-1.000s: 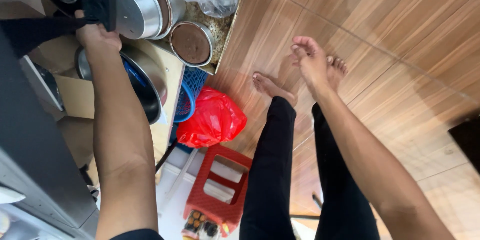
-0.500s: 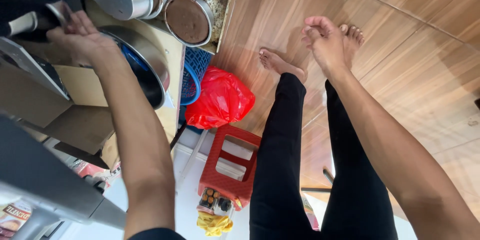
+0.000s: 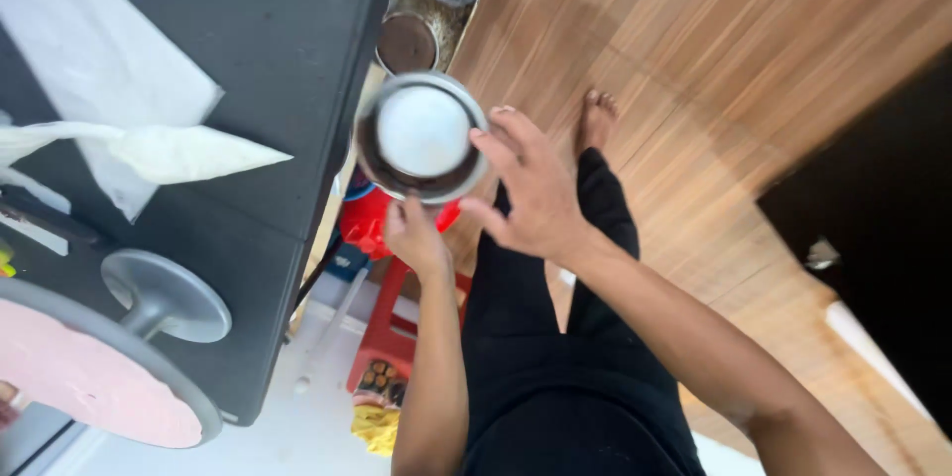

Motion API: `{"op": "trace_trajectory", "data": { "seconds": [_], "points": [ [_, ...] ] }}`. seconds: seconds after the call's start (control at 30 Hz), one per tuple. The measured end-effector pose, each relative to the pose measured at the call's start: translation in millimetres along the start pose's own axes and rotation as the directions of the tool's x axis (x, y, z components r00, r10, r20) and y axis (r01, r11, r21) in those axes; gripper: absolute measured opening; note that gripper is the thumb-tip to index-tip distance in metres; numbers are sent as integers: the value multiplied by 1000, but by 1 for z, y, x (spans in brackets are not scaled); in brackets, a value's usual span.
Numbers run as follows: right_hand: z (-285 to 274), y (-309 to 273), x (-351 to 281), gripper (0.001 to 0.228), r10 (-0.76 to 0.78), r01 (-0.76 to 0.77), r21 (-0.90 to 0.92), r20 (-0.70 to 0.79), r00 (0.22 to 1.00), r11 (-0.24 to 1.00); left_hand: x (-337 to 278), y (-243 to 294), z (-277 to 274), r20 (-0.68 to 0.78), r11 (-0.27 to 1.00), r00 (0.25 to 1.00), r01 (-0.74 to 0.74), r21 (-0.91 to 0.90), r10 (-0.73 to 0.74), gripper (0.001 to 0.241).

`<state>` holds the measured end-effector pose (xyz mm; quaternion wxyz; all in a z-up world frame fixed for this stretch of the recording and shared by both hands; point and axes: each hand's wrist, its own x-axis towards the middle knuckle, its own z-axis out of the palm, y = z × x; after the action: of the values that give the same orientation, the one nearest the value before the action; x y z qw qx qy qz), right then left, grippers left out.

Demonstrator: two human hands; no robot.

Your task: The person is removing several small chocolate cake layers from their metal baking tins and placing them onto a work surface.

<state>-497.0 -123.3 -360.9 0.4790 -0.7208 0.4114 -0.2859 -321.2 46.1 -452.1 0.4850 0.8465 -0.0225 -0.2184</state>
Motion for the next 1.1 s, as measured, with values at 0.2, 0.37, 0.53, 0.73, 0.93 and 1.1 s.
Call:
{"op": "trace_trajectory", "data": {
  "seconds": [0.2, 0.37, 0.53, 0.73, 0.93, 1.1],
  "points": [
    [-42, -82, 27, 106, 40, 24, -387, 157, 987, 922, -67, 101, 3, 302, 992, 952, 8, 123, -45, 27],
    [-69, -123, 42, 102, -9, 62, -446, 119, 993, 893, -77, 199, -10, 394, 989, 919, -71, 132, 13, 22],
    [-83, -163, 67, 95, -205, 190, -435, 14, 979, 880, -70, 271, -18, 405, 991, 914, -84, 100, 37, 22],
    [-58, -165, 108, 92, -255, 216, -423, -38, 966, 880, -26, 325, -19, 362, 961, 914, -245, 130, 184, 26],
    [-16, -163, 197, 85, -369, 362, -383, 59, 928, 850, 55, 335, -5, 338, 981, 922, -192, -28, 190, 33],
    [20, -173, 238, 77, -532, 500, -422, 49, 845, 756, 140, 317, -2, 434, 971, 872, -169, -166, 226, 37]
  ]
}}
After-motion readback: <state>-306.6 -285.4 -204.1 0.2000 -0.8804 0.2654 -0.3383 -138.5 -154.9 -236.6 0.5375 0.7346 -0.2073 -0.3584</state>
